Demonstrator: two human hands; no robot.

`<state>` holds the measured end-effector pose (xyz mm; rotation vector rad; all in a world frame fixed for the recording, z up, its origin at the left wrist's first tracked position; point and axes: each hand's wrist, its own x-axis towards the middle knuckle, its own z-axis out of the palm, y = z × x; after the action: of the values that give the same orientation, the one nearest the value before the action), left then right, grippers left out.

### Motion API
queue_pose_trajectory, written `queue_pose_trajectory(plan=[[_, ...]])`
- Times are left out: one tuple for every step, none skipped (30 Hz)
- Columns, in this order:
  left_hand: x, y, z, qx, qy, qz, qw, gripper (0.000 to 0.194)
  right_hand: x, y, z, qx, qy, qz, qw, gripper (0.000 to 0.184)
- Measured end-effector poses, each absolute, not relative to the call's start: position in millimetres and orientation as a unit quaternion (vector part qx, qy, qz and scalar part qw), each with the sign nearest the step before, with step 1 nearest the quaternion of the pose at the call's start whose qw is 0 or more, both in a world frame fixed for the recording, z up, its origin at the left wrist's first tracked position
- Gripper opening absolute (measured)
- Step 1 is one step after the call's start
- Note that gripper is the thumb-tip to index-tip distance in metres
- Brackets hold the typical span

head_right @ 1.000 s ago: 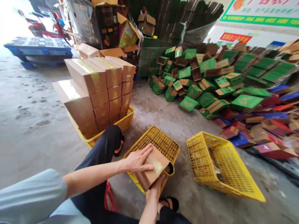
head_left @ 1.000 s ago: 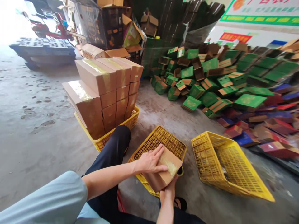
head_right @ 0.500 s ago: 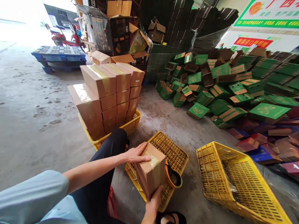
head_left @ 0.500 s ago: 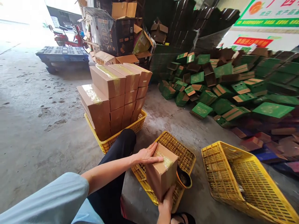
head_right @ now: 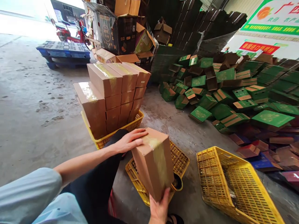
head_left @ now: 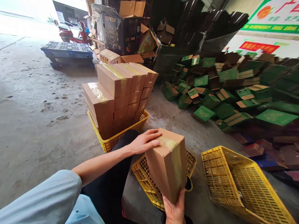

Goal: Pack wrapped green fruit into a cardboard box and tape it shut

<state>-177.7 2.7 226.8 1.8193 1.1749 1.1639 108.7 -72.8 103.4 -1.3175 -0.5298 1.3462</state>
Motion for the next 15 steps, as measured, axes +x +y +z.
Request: queue_pose_trajectory(plan=[[-186.1, 3.3, 232.9, 0.689, 0.436, 0.468, 0.339, 0.067, 105.4, -74.1, 111.2, -0.547, -0.193, 0.581, 0.571, 0.064], [-192.9, 3.6, 236.8, 0.681, 0.422, 0.485, 0.351, 0.066, 101.2, -75.5, 118.7, -0.53, -0.175, 0.59, 0.583, 0.066], [-197.9, 3.5, 238.4, 0.668, 0.412, 0.499, 0.367, 0.066, 96.3, -76.9, 125.3, -0.512, -0.173, 0.593, 0.597, 0.069], [-200.8, 2.8, 237.8, 0.65, 0.408, 0.512, 0.387, 0.065, 91.3, -78.1, 130.9, -0.5, -0.176, 0.591, 0.608, 0.073], [-201.8, 1.3, 235.3, 0.629, 0.408, 0.522, 0.407, 0.065, 86.5, -79.1, 135.2, -0.49, -0.181, 0.587, 0.618, 0.076], [-201.2, -0.9, 231.2, 0.606, 0.411, 0.529, 0.429, 0.066, 82.5, -80.1, 138.4, -0.484, -0.187, 0.581, 0.627, 0.078], [-199.1, -3.8, 226.0, 0.582, 0.415, 0.532, 0.454, 0.067, 79.6, -81.5, 140.6, -0.484, -0.193, 0.577, 0.629, 0.078], [-196.2, -7.3, 220.2, 0.558, 0.418, 0.533, 0.479, 0.069, 78.0, -83.4, 142.2, -0.488, -0.199, 0.572, 0.628, 0.078], [-192.7, -11.1, 214.1, 0.536, 0.419, 0.531, 0.505, 0.072, 77.5, -86.4, 143.6, -0.497, -0.204, 0.569, 0.623, 0.079], [-189.2, -14.7, 208.1, 0.518, 0.418, 0.529, 0.527, 0.074, 78.2, -90.5, 145.0, -0.509, -0.208, 0.565, 0.615, 0.079], [-185.9, -17.9, 202.6, 0.502, 0.416, 0.527, 0.546, 0.075, 79.7, -95.7, 146.6, -0.524, -0.212, 0.56, 0.606, 0.081], [-183.1, -20.3, 197.6, 0.487, 0.413, 0.526, 0.562, 0.076, 81.9, -101.7, 148.6, -0.537, -0.215, 0.556, 0.597, 0.082], [-181.0, -21.7, 193.2, 0.474, 0.407, 0.525, 0.577, 0.077, 84.3, -108.0, 150.9, -0.549, -0.218, 0.553, 0.587, 0.084], [-179.5, -22.1, 189.4, 0.46, 0.4, 0.524, 0.594, 0.078, 86.8, -114.0, 153.4, -0.558, -0.22, 0.553, 0.579, 0.084], [-178.7, -21.5, 186.2, 0.445, 0.392, 0.522, 0.613, 0.079, 89.3, -119.1, 156.0, -0.563, -0.22, 0.555, 0.572, 0.083]])
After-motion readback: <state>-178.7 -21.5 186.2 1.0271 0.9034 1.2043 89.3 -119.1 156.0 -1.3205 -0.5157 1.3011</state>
